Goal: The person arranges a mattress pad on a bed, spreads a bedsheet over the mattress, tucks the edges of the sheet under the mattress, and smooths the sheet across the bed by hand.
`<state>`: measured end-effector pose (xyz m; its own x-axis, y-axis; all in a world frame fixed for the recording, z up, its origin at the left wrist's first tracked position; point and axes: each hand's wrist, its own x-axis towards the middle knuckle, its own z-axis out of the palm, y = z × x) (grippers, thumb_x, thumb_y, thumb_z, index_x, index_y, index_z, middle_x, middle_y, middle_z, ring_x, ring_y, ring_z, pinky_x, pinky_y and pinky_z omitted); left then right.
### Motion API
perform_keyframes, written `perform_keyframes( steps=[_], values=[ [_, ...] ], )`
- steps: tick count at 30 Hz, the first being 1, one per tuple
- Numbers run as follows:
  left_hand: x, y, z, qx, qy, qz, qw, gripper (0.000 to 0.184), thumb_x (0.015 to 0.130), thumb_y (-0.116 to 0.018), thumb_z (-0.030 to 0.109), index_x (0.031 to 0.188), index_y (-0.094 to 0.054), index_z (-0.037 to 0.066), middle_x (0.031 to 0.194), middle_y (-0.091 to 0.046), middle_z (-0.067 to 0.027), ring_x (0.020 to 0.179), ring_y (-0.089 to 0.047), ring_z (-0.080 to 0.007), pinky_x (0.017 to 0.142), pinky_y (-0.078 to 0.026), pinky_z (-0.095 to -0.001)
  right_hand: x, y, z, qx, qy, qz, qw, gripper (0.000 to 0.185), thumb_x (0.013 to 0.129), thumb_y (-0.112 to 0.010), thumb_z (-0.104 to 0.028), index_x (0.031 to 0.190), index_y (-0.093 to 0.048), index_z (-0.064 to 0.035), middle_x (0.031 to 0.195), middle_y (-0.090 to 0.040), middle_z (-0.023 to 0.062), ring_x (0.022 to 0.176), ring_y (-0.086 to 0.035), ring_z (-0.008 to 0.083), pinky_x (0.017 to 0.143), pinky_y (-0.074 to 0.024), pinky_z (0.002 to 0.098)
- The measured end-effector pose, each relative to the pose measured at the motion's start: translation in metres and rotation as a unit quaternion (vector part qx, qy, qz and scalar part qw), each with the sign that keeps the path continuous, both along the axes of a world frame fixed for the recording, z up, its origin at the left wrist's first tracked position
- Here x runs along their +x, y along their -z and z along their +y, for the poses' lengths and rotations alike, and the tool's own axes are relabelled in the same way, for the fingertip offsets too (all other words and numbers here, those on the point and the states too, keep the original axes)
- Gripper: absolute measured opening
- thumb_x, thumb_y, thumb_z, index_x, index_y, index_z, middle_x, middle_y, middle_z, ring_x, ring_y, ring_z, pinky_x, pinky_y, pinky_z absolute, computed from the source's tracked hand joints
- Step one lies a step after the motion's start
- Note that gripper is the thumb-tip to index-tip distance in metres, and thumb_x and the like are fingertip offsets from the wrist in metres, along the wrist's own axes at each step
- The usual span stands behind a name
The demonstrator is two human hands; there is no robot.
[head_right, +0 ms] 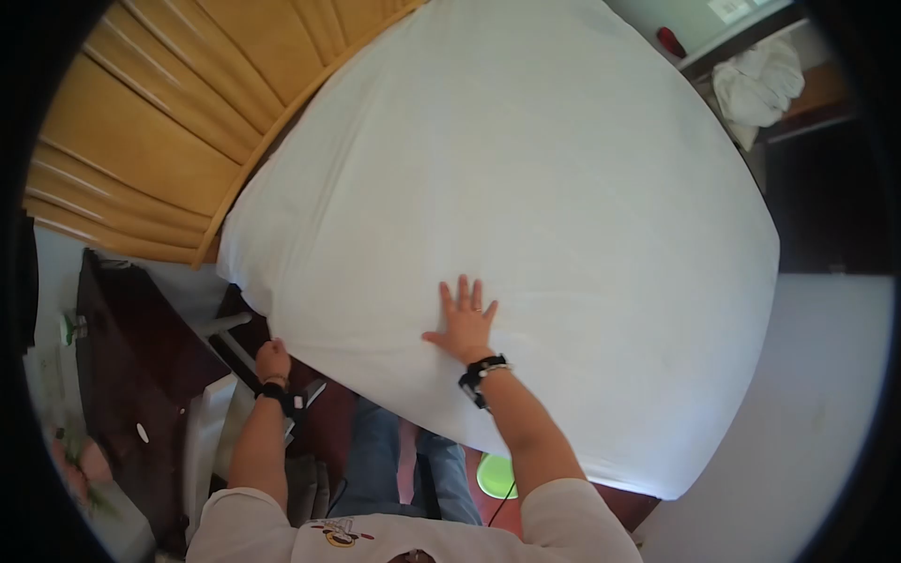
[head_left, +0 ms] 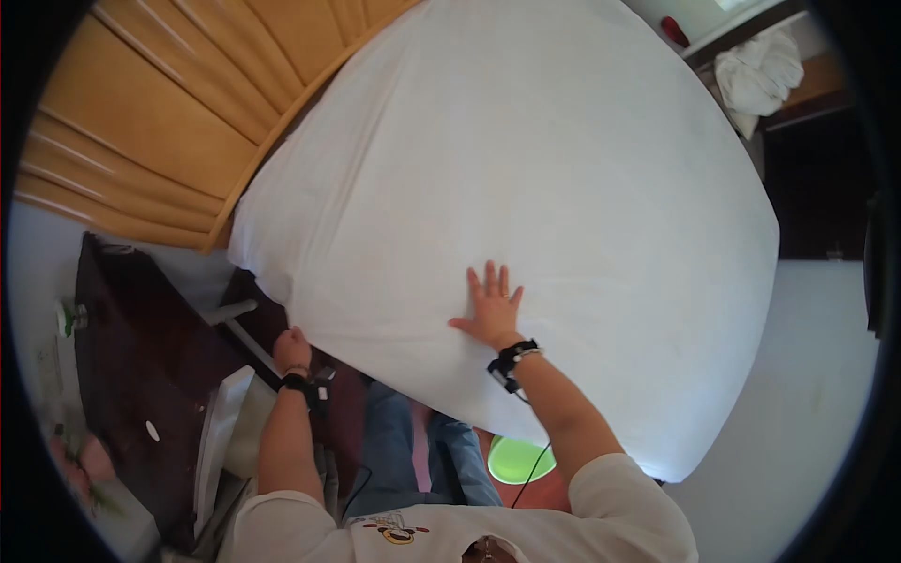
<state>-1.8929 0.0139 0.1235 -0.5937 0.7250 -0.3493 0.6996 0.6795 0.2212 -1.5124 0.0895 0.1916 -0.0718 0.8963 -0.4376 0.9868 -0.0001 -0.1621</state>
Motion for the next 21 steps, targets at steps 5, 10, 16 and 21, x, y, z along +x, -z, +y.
perform_keyframes(
  steps=[5,10,16,21],
  values=[
    [0.006,-0.010,0.055,-0.044,-0.113,0.008,0.993,0.033,0.084,-0.046,0.033,0.098,-0.062,0.008,0.098,-0.064,-0.0174,0.091,-0.060,-0.0384,0.077,-0.048,-0.0476,-0.044,0.002,0.012,-0.094,0.049,0.017,0.994,0.117,0.056,-0.076,-0.057,0.146,-0.013,-0.0192,0.151,0.002,0.0193,0.139,0.009,0.0392,0.101,-0.0016,0.0681],
    [-0.005,-0.047,0.176,0.142,-0.075,0.045,0.986,0.041,0.081,-0.060,0.029,0.115,-0.053,0.007,0.118,-0.053,-0.0160,0.106,-0.053,-0.0342,0.085,-0.046,-0.0427,-0.048,0.014,0.016,-0.118,0.059,0.004,0.991,0.124,0.052,-0.079,-0.057,0.146,-0.009,-0.0153,0.151,0.008,0.0194,0.137,0.015,0.0392,0.101,0.0034,0.0670],
    [-0.061,-0.053,0.218,0.124,0.106,0.090,0.983,0.057,0.078,-0.066,0.030,0.126,-0.045,0.008,0.124,-0.052,-0.0138,0.111,-0.052,-0.0306,0.087,-0.045,-0.0425,-0.049,0.019,0.020,-0.120,0.066,-0.006,0.991,0.119,0.052,-0.079,-0.057,0.144,-0.016,-0.0153,0.151,0.003,0.0207,0.138,0.011,0.0400,0.101,0.0032,0.0676],
    [-0.077,-0.058,0.237,0.003,0.038,0.003,0.999,0.049,0.077,-0.066,0.032,0.116,-0.051,0.008,0.111,-0.059,-0.0133,0.102,-0.057,-0.0309,0.082,-0.046,-0.0428,-0.047,0.026,0.022,-0.133,0.055,-0.008,0.990,0.125,0.049,-0.081,-0.057,0.144,-0.014,-0.0102,0.149,0.005,0.0240,0.136,0.014,0.0425,0.101,0.0027,0.0670]
  ],
)
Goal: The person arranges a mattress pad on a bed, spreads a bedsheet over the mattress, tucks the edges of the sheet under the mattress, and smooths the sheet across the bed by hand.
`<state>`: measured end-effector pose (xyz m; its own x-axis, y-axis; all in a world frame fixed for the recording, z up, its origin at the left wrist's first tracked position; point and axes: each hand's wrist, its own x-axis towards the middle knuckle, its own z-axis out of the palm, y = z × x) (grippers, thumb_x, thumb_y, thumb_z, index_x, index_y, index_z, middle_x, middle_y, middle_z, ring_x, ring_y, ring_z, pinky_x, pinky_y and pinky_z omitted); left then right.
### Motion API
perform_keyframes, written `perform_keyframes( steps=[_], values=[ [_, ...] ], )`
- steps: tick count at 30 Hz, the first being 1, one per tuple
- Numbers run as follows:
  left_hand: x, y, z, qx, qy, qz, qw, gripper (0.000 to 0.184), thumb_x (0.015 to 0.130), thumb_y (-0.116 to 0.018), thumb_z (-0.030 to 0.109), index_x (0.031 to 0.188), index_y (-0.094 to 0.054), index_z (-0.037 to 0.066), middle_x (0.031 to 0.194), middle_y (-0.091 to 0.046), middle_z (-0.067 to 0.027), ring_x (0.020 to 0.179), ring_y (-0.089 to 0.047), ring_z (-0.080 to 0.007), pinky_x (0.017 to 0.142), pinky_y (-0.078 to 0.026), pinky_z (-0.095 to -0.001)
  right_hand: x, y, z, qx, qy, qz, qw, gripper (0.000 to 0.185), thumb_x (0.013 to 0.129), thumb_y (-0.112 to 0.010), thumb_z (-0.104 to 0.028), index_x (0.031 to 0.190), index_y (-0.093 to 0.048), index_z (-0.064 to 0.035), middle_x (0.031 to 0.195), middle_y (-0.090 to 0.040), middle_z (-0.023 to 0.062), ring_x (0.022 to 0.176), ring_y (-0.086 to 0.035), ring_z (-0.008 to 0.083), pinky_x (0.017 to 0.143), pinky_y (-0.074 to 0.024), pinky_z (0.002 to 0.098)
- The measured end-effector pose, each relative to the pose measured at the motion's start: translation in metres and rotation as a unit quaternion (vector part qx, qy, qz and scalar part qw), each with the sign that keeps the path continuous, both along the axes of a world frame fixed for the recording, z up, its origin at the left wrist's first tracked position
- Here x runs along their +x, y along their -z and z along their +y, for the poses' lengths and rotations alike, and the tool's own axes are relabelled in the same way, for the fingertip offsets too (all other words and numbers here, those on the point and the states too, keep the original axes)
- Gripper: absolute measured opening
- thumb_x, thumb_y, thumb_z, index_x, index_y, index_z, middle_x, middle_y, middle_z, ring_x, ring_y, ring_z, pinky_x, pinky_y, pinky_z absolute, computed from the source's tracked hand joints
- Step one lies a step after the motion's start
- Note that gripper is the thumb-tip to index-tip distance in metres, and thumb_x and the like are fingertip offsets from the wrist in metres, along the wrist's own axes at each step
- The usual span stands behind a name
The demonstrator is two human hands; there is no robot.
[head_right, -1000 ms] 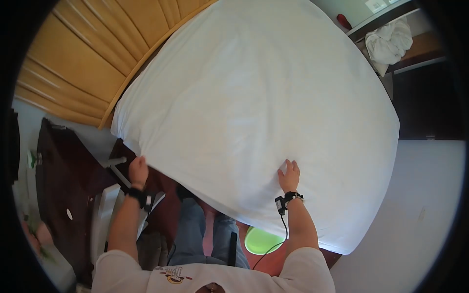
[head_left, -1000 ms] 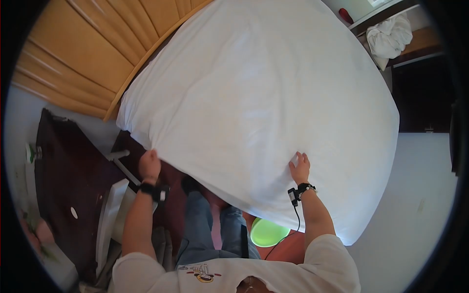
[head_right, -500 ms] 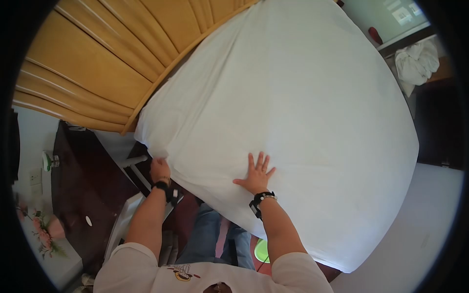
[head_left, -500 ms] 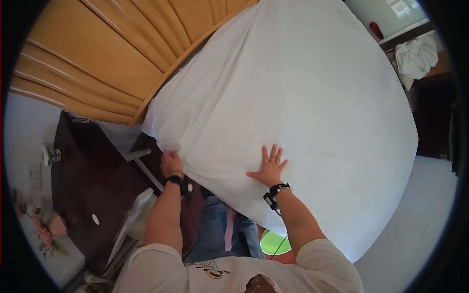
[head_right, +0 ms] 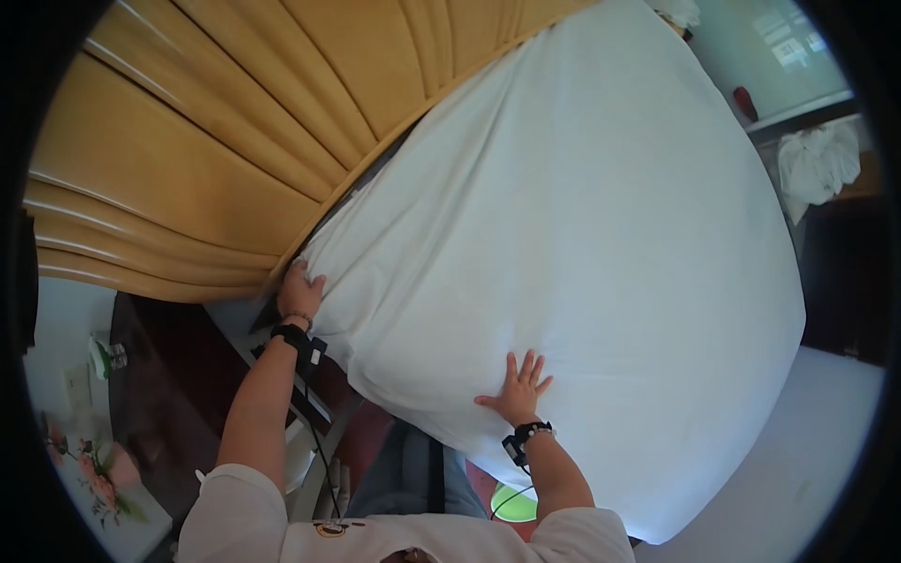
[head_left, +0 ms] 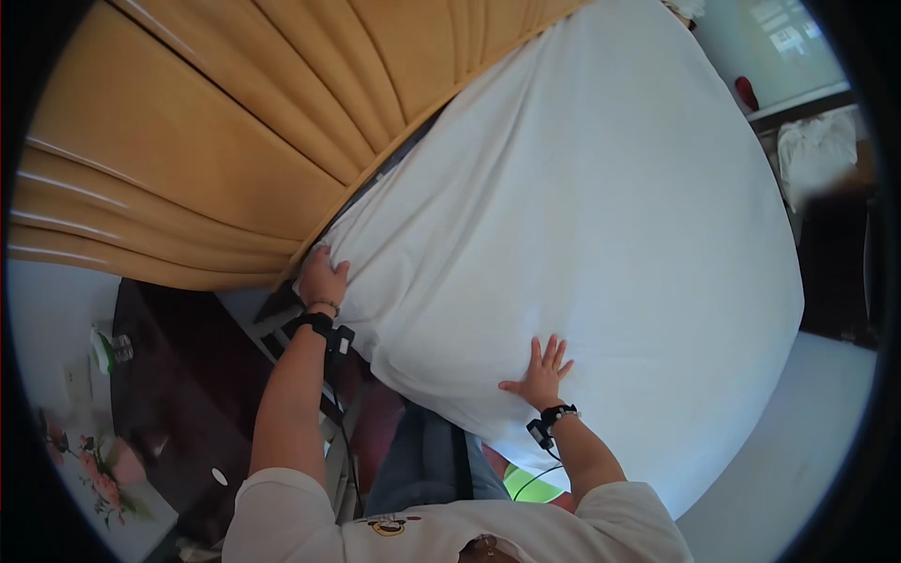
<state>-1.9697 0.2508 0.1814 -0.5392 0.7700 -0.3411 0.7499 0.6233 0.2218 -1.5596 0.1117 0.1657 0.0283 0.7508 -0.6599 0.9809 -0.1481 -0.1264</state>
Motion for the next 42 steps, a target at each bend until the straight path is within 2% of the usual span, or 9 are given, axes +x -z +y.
perform_keyframes(
  steps=[8,11,14,20,23,26,34,40,42],
  values=[
    [-0.011,0.006,-0.018,0.006,0.042,-0.014,0.999,0.021,0.085,-0.055,0.030,0.094,-0.057,0.012,0.084,-0.064,-0.0140,0.081,-0.062,-0.0344,0.070,-0.048,-0.0449,-0.003,-0.014,0.022,0.097,0.008,0.069,0.993,0.092,0.062,-0.077,-0.046,0.135,-0.034,-0.0096,0.143,-0.017,0.0272,0.133,-0.010,0.0455,0.099,-0.0121,0.0670],
    [-0.004,-0.027,-0.026,0.134,-0.112,0.009,0.985,0.020,0.088,-0.053,0.027,0.094,-0.052,0.007,0.079,-0.063,-0.0145,0.074,-0.063,-0.0306,0.067,-0.049,-0.0397,-0.018,0.000,0.099,0.319,-0.016,0.159,0.934,0.067,0.070,-0.073,-0.033,0.125,-0.046,-0.0060,0.131,-0.035,0.0284,0.121,-0.033,0.0439,0.098,-0.0261,0.0559],
    [-0.017,-0.052,-0.029,0.279,-0.276,-0.173,0.903,0.018,0.092,-0.050,0.020,0.094,-0.047,0.002,0.074,-0.061,-0.0123,0.069,-0.062,-0.0220,0.065,-0.049,-0.0315,-0.068,0.004,0.206,0.399,-0.037,0.197,0.895,0.066,0.073,-0.071,-0.028,0.128,-0.043,-0.0056,0.133,-0.035,0.0297,0.124,-0.032,0.0436,0.101,-0.0277,0.0506],
    [-0.031,-0.055,-0.035,0.390,-0.254,-0.155,0.871,0.015,0.095,-0.046,0.015,0.096,-0.043,0.000,0.079,-0.061,-0.0087,0.072,-0.058,-0.0134,0.069,-0.046,-0.0252,-0.202,0.005,0.324,0.253,-0.160,0.166,0.940,0.077,0.079,-0.062,-0.045,0.142,-0.028,-0.0155,0.147,-0.022,0.0190,0.136,-0.019,0.0386,0.108,-0.0198,0.0513],
    [-0.029,-0.044,-0.035,0.437,-0.304,-0.190,0.825,0.012,0.094,-0.049,0.013,0.094,-0.044,0.002,0.086,-0.059,-0.0083,0.081,-0.054,-0.0110,0.072,-0.044,-0.0251,-0.241,0.016,0.338,0.270,-0.169,0.168,0.933,0.076,0.081,-0.059,-0.048,0.138,-0.033,-0.0057,0.145,-0.028,0.0189,0.136,-0.021,0.0341,0.109,-0.0189,0.0471],
    [-0.032,-0.018,-0.049,0.396,-0.239,-0.130,0.877,0.013,0.092,-0.051,0.013,0.093,-0.044,0.001,0.084,-0.054,-0.0069,0.081,-0.050,-0.0113,0.073,-0.042,-0.0253,-0.258,0.025,0.336,0.299,-0.182,0.166,0.922,0.072,0.081,-0.056,-0.048,0.129,-0.043,0.0025,0.138,-0.039,0.0187,0.133,-0.028,0.0317,0.109,-0.0199,0.0438],
    [-0.052,0.075,-0.080,0.299,-0.283,-0.134,0.902,0.017,0.091,-0.052,0.013,0.090,-0.052,-0.004,0.090,-0.058,-0.0104,0.080,-0.053,-0.0172,0.078,-0.044,-0.0312,-0.258,0.026,0.346,0.316,-0.221,0.212,0.898,0.057,0.076,-0.061,-0.042,0.124,-0.053,-0.0121,0.126,-0.052,0.0106,0.122,-0.041,0.0293,0.107,-0.0235,0.0431],
    [-0.078,0.104,-0.059,0.308,-0.334,-0.174,0.874,0.031,0.092,-0.047,0.015,0.111,-0.054,-0.009,0.113,-0.059,-0.0179,0.105,-0.054,-0.0237,0.092,-0.039,-0.0331,-0.261,0.040,0.348,0.342,-0.327,0.284,0.834,0.047,0.079,-0.058,-0.042,0.112,-0.061,-0.0087,0.117,-0.058,0.0110,0.116,-0.047,0.0252,0.105,-0.0268,0.0406],
    [-0.081,0.106,-0.065,0.223,-0.307,-0.113,0.918,0.038,0.093,-0.045,0.018,0.119,-0.050,-0.010,0.123,-0.054,-0.0213,0.112,-0.052,-0.0276,0.097,-0.037,-0.0340,-0.260,0.029,0.350,0.195,-0.411,0.248,0.855,0.044,0.081,-0.055,-0.043,0.104,-0.065,-0.0076,0.110,-0.061,0.0101,0.114,-0.048,0.0247,0.104,-0.0280,0.0399]
  ],
)
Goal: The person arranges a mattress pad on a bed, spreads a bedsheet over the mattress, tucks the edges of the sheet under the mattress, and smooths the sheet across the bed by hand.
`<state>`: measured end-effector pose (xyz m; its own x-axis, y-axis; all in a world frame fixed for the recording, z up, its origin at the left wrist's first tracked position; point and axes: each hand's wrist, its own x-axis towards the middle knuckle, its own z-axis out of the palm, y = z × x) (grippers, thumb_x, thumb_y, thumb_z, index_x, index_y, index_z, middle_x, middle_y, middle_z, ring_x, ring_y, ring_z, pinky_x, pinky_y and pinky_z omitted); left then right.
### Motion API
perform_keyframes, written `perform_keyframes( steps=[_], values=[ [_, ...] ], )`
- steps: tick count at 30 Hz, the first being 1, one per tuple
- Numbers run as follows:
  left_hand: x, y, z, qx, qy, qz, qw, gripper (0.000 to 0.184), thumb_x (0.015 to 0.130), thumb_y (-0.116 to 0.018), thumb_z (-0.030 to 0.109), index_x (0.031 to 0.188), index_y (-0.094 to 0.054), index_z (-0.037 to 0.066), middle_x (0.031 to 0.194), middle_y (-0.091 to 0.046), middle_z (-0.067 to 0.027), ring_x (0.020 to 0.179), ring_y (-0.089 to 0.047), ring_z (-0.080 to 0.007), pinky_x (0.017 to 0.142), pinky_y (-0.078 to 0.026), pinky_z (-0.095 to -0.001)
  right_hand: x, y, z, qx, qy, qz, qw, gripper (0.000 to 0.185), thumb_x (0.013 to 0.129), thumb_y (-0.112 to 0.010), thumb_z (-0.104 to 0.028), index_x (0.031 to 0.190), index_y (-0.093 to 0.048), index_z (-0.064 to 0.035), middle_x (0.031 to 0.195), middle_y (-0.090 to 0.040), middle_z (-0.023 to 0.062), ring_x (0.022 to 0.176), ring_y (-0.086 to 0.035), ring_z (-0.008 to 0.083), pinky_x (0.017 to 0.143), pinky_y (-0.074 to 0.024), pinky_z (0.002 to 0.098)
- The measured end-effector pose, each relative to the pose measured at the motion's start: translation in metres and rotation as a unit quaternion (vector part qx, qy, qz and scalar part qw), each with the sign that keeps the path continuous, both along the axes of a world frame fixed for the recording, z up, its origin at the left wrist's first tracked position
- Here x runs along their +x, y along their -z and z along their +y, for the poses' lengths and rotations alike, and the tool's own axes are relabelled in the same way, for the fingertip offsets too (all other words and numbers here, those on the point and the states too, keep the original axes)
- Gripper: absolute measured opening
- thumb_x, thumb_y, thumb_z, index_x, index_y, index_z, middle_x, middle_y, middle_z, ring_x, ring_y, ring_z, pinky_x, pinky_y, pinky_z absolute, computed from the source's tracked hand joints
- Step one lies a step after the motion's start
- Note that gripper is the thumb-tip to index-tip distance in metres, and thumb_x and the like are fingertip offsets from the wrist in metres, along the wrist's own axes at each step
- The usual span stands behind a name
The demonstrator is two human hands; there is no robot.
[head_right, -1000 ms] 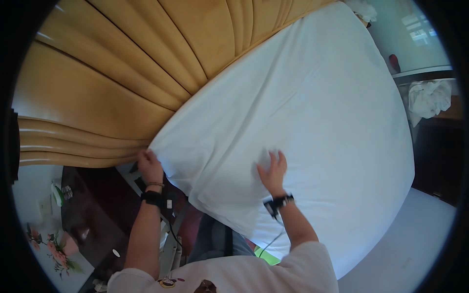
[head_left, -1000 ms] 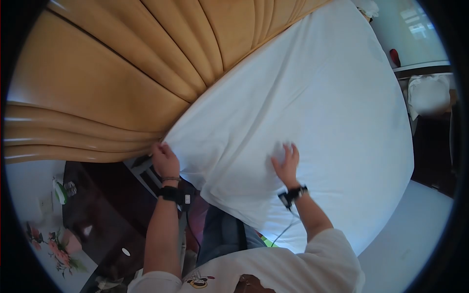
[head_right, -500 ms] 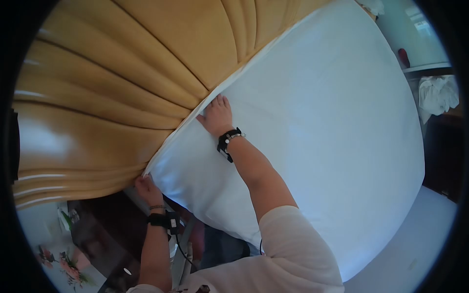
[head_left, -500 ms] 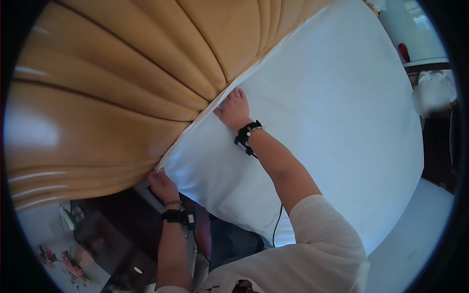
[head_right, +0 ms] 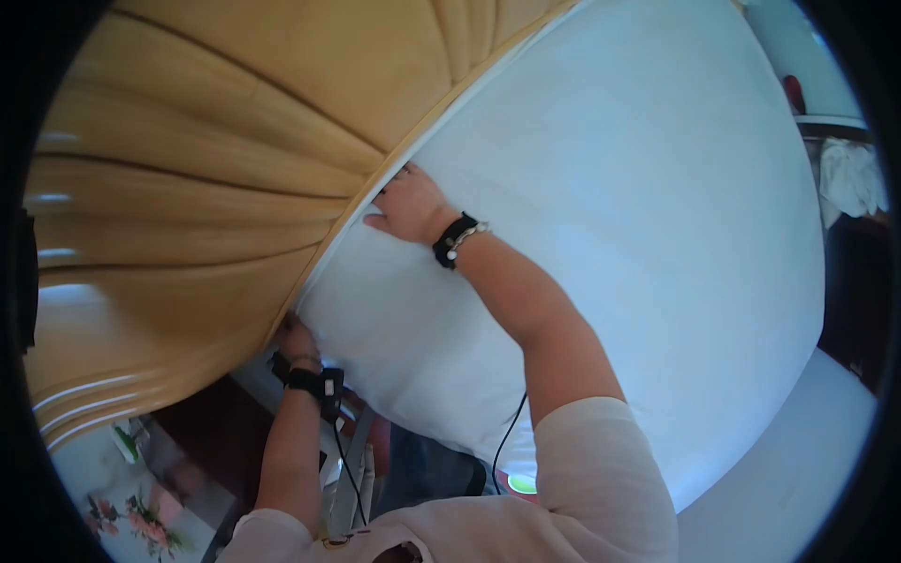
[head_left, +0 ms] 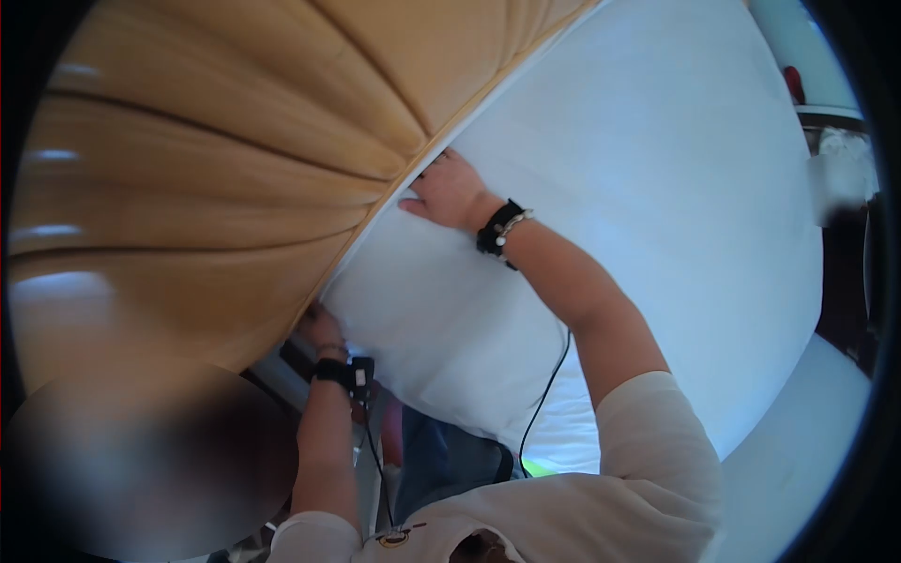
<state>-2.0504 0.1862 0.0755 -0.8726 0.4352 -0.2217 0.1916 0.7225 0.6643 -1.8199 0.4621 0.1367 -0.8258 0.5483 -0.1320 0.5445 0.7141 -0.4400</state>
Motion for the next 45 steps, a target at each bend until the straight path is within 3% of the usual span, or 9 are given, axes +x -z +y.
perform_keyframes(
  steps=[5,7,10,12,14,16,19,28,45],
  values=[
    [0.029,-0.025,0.010,0.016,-0.012,-0.026,0.999,0.041,0.092,-0.045,0.020,0.122,-0.043,-0.008,0.127,-0.048,-0.0232,0.116,-0.046,-0.0308,0.101,-0.032,-0.0358,0.002,0.008,-0.004,0.057,0.010,0.039,0.998,0.048,0.085,-0.048,-0.050,0.109,-0.063,-0.0120,0.111,-0.061,0.0090,0.111,-0.051,0.0247,0.105,-0.0249,0.0409],
    [0.073,-0.061,0.010,-0.096,0.075,0.135,0.983,0.044,0.089,-0.050,0.023,0.122,-0.042,-0.005,0.129,-0.043,-0.0231,0.121,-0.040,-0.0330,0.102,-0.029,-0.0408,0.000,0.017,-0.008,0.066,0.037,0.075,0.994,0.048,0.083,-0.050,-0.050,0.111,-0.062,-0.0124,0.112,-0.060,0.0097,0.111,-0.051,0.0255,0.104,-0.0266,0.0408],
    [0.126,-0.109,0.032,-0.021,0.303,0.139,0.943,0.047,0.081,-0.057,0.021,0.121,-0.046,-0.002,0.125,-0.044,-0.0219,0.120,-0.039,-0.0345,0.103,-0.027,-0.0452,0.000,0.014,-0.005,0.073,0.084,0.121,0.986,0.050,0.079,-0.056,-0.048,0.114,-0.060,-0.0130,0.115,-0.059,0.0110,0.113,-0.049,0.0271,0.102,-0.0305,0.0405],
    [0.144,-0.115,0.066,-0.129,0.564,0.172,0.797,0.052,0.079,-0.059,0.026,0.123,-0.045,0.002,0.130,-0.042,-0.0201,0.125,-0.036,-0.0346,0.104,-0.026,-0.0462,0.000,0.014,-0.003,0.066,0.116,0.151,0.979,0.053,0.073,-0.062,-0.045,0.115,-0.060,-0.0126,0.118,-0.057,0.0122,0.115,-0.046,0.0297,0.098,-0.0360,0.0404],
    [0.120,-0.083,0.089,-0.108,0.472,0.235,0.843,0.053,0.081,-0.057,0.030,0.126,-0.045,0.003,0.133,-0.041,-0.0219,0.126,-0.035,-0.0350,0.103,-0.028,-0.0468,0.005,0.011,-0.002,0.064,0.088,0.114,0.987,0.054,0.073,-0.062,-0.046,0.112,-0.061,-0.0088,0.118,-0.057,0.0119,0.115,-0.046,0.0314,0.101,-0.0333,0.0412],
    [0.097,-0.071,0.105,-0.138,0.289,0.076,0.944,0.055,0.083,-0.056,0.032,0.127,-0.044,0.000,0.128,-0.045,-0.0262,0.120,-0.041,-0.0398,0.100,-0.033,-0.0458,0.017,0.004,-0.001,0.076,0.058,0.104,0.990,0.048,0.078,-0.060,-0.042,0.112,-0.060,-0.0083,0.118,-0.057,0.0109,0.116,-0.047,0.0296,0.102,-0.0324,0.0401],
    [0.092,-0.065,0.103,-0.110,0.346,0.194,0.911,0.060,0.083,-0.056,0.036,0.126,-0.043,-0.004,0.122,-0.049,-0.0283,0.115,-0.045,-0.0435,0.097,-0.036,-0.0449,0.022,0.026,-0.004,0.061,-0.019,0.160,0.985,0.039,0.083,-0.054,-0.038,0.111,-0.061,-0.0105,0.113,-0.060,0.0102,0.117,-0.046,0.0238,0.105,-0.0278,0.0401],
    [0.065,-0.054,0.109,-0.263,0.333,0.072,0.903,0.078,0.080,-0.051,0.060,0.130,-0.043,0.001,0.134,-0.042,-0.0238,0.125,-0.038,-0.0391,0.102,-0.031,-0.0437,0.013,0.005,-0.015,0.038,-0.017,0.082,0.996,0.045,0.081,-0.056,-0.029,0.121,-0.054,-0.0094,0.124,-0.055,0.0081,0.120,-0.046,0.0229,0.108,-0.0253,0.0373],
    [0.077,-0.062,0.080,-0.169,0.310,0.129,0.927,0.078,0.080,-0.054,0.053,0.129,-0.038,-0.007,0.129,-0.042,-0.0301,0.120,-0.040,-0.0437,0.103,-0.030,-0.0457,-0.029,0.015,-0.005,0.076,0.118,0.188,0.972,0.049,0.076,-0.060,-0.044,0.120,-0.057,-0.0211,0.124,-0.054,0.0048,0.116,-0.047,0.0275,0.098,-0.0368,0.0395]
  ],
)
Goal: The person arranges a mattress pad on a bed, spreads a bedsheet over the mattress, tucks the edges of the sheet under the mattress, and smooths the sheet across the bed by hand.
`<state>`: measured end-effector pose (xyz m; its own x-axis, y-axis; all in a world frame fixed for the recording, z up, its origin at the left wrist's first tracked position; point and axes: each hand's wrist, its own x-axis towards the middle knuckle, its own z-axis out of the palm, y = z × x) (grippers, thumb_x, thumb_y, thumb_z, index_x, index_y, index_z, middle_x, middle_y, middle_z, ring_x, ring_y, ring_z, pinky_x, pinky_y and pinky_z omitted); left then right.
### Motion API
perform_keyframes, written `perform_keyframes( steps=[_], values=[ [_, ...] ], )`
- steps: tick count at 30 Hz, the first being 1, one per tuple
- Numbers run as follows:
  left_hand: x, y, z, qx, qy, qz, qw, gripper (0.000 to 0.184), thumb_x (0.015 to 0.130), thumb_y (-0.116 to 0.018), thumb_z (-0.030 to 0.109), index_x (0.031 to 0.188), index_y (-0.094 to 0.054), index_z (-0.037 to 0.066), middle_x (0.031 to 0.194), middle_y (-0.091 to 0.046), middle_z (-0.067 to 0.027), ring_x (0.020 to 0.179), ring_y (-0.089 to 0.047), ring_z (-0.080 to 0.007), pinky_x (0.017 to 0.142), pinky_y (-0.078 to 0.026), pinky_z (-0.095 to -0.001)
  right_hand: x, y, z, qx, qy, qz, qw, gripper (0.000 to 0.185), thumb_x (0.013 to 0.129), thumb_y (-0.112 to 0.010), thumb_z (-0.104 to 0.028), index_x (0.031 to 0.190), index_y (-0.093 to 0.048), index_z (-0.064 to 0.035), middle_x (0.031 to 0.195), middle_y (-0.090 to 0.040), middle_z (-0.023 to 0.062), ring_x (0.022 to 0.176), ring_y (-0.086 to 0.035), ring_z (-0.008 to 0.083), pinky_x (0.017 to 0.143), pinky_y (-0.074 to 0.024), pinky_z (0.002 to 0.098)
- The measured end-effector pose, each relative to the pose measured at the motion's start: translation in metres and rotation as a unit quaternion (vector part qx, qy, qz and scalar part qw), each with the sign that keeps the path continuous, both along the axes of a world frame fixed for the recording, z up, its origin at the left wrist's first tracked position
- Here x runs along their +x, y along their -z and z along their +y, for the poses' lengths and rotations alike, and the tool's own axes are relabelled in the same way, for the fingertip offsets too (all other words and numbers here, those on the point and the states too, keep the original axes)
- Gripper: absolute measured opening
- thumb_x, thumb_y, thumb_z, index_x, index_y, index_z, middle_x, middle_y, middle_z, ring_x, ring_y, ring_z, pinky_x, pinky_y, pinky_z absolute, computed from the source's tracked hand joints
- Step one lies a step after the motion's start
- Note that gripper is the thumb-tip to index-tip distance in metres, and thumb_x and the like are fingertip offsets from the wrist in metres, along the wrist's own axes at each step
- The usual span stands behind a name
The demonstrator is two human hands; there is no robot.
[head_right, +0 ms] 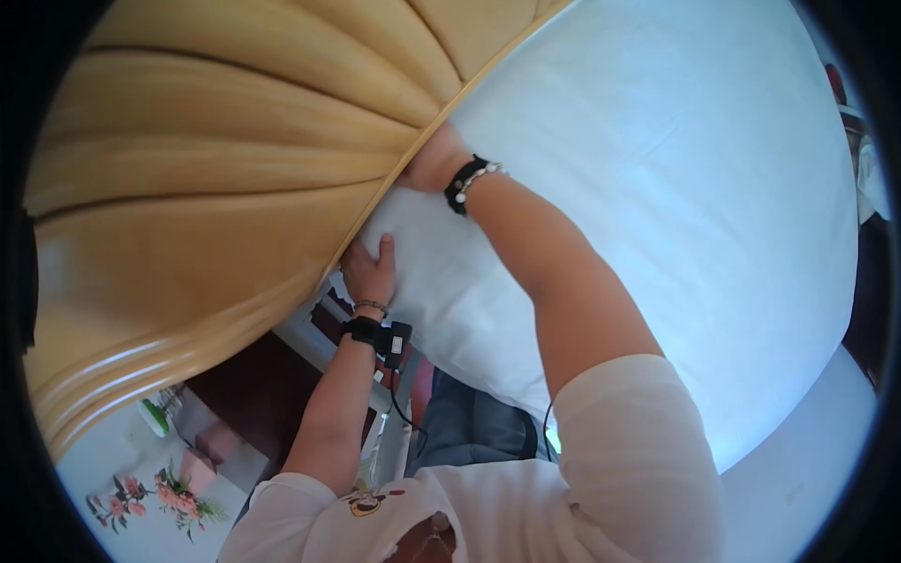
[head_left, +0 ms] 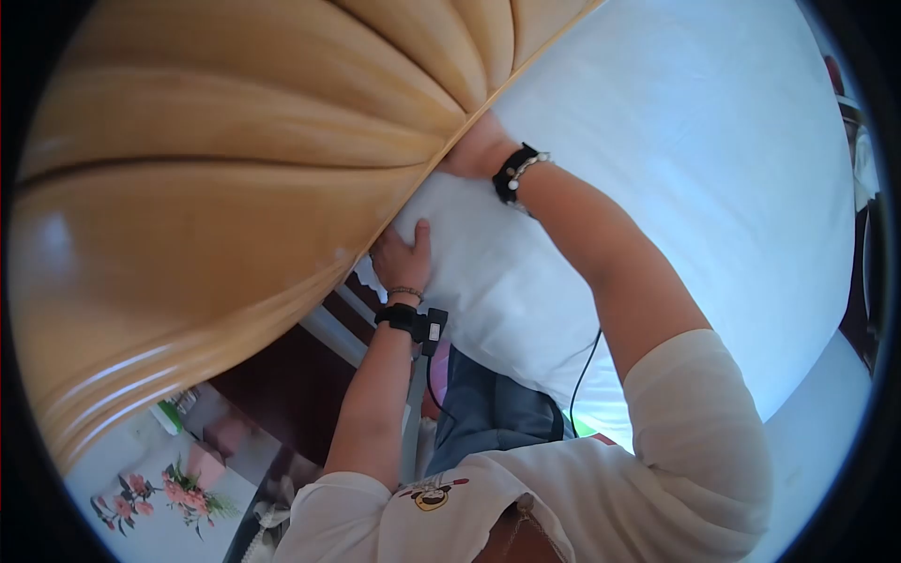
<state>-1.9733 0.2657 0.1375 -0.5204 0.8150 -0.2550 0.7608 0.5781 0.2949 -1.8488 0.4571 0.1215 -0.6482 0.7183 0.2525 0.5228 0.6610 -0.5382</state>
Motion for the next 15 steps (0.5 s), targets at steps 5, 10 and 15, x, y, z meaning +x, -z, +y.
perform_keyframes(
  steps=[5,10,15],
  values=[
    [-0.004,0.003,-0.025,0.093,-0.037,-0.041,0.994,0.064,0.085,-0.053,0.038,0.127,-0.039,-0.008,0.127,-0.043,-0.0306,0.121,-0.039,-0.0424,0.104,-0.029,-0.0439,0.015,0.003,-0.006,0.005,-0.086,-0.069,0.994,0.042,0.080,-0.058,-0.037,0.116,-0.059,-0.0157,0.117,-0.058,0.0064,0.111,-0.052,0.0258,0.097,-0.0385,0.0371],
    [-0.030,0.032,-0.051,0.188,-0.234,-0.183,0.936,0.050,0.087,-0.050,0.025,0.123,-0.043,-0.009,0.123,-0.050,-0.0233,0.114,-0.048,-0.0333,0.100,-0.034,-0.0377,0.028,0.000,-0.027,0.033,-0.198,-0.099,0.975,0.033,0.085,-0.055,-0.029,0.111,-0.060,-0.0091,0.110,-0.061,0.0082,0.111,-0.051,0.0264,0.094,-0.0406,0.0389],
    [-0.048,0.037,-0.036,0.161,-0.450,-0.445,0.757,0.040,0.090,-0.051,0.029,0.117,-0.050,-0.001,0.113,-0.057,-0.0114,0.099,-0.058,-0.0240,0.082,-0.048,-0.0361,0.016,-0.012,-0.043,0.031,-0.160,-0.116,0.980,0.035,0.084,-0.053,-0.031,0.111,-0.060,-0.0092,0.112,-0.060,0.0089,0.112,-0.050,0.0263,0.101,-0.0339,0.0387]
  ],
)
